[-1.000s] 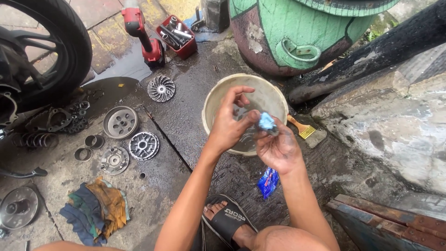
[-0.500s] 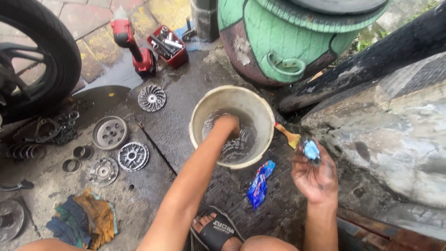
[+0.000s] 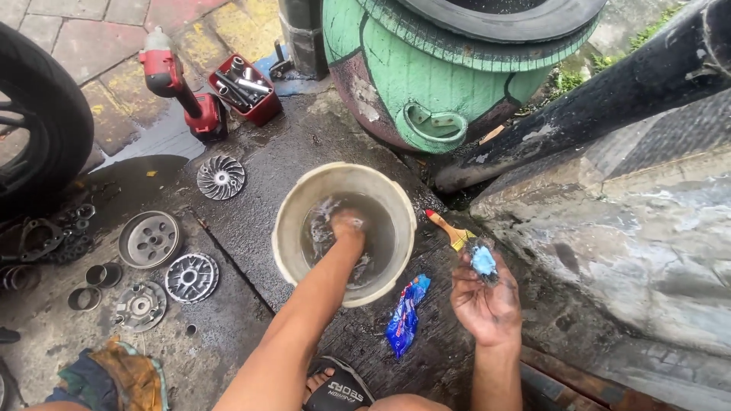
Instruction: Cleaning various motorcycle engine components in a bucket of solvent using a brush and sponge
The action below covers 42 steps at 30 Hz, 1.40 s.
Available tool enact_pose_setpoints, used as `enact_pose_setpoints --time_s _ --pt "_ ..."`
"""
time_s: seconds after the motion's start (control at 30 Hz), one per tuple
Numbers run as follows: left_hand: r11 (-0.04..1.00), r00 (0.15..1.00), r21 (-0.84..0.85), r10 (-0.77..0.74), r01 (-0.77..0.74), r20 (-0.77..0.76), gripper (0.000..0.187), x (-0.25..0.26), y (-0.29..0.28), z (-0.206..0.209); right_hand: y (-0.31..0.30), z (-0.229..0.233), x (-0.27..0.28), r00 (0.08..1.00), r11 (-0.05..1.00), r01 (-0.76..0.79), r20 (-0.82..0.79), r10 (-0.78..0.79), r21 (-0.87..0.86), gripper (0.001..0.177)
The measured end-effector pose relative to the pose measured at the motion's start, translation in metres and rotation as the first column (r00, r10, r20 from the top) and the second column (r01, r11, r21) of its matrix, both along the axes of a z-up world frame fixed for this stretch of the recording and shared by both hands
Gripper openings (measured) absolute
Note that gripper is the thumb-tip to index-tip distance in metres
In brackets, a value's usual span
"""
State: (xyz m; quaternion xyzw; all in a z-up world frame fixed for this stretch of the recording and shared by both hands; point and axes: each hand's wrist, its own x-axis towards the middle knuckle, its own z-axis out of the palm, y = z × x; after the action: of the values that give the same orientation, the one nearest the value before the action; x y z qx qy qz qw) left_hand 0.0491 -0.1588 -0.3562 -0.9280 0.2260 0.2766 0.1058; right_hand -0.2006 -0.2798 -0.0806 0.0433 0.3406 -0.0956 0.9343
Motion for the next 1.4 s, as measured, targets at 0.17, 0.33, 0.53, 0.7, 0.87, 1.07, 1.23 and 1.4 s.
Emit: enact_pose_setpoints --time_s 0.17,0.33,0.53,0.7,0.87,1.07,1.23,1.4 --pt "0.998 0.909 0.011 -0.048 0.057 -0.414 0.056 -0.019 -0.007 0.043 0.001 0.007 -0.002 0.997 0.997 -0.023 0.069 0.028 -0.079 0.037" --pt "0.989 0.855 0.099 -0.043 0.110 -0.518 0.065 -0.024 -0.010 0.043 -0.005 0.003 -0.007 1.000 1.000 0.023 -0.004 -0.023 -0.007 0.037" --pt "0.976 0.828 0.170 -0.019 0.138 -0.561 0.060 -0.027 -0.003 0.026 -0.006 0.001 -0.013 0.999 0.997 0.040 0.033 -0.038 -0.067 0.037" --pt "0.962 0.809 0.222 0.003 0.158 -0.588 0.055 -0.023 0.001 0.015 -0.007 0.000 -0.011 1.000 0.995 0.029 -0.004 -0.030 -0.100 0.033" --pt "0.943 0.794 0.272 0.013 0.193 -0.608 0.052 -0.017 0.002 0.006 -0.004 0.009 -0.002 0.999 0.992 0.005 0.054 0.002 -0.125 0.031" --pt "0.885 0.825 0.387 0.006 0.258 -0.565 0.064 -0.023 0.005 0.046 -0.007 0.009 -0.003 0.999 0.997 0.006 0.039 -0.003 -0.079 0.030" --pt "0.764 0.793 0.495 -0.037 0.415 -0.608 0.106 -0.010 0.023 0.107 -0.013 0.007 -0.009 0.999 0.996 0.012 0.045 -0.008 -0.089 0.037" --pt "0.923 0.755 0.185 -0.149 0.339 -0.639 0.039 0.017 0.045 0.177 -0.025 0.004 0.002 0.998 0.999 0.028 -0.055 -0.030 -0.039 0.038"
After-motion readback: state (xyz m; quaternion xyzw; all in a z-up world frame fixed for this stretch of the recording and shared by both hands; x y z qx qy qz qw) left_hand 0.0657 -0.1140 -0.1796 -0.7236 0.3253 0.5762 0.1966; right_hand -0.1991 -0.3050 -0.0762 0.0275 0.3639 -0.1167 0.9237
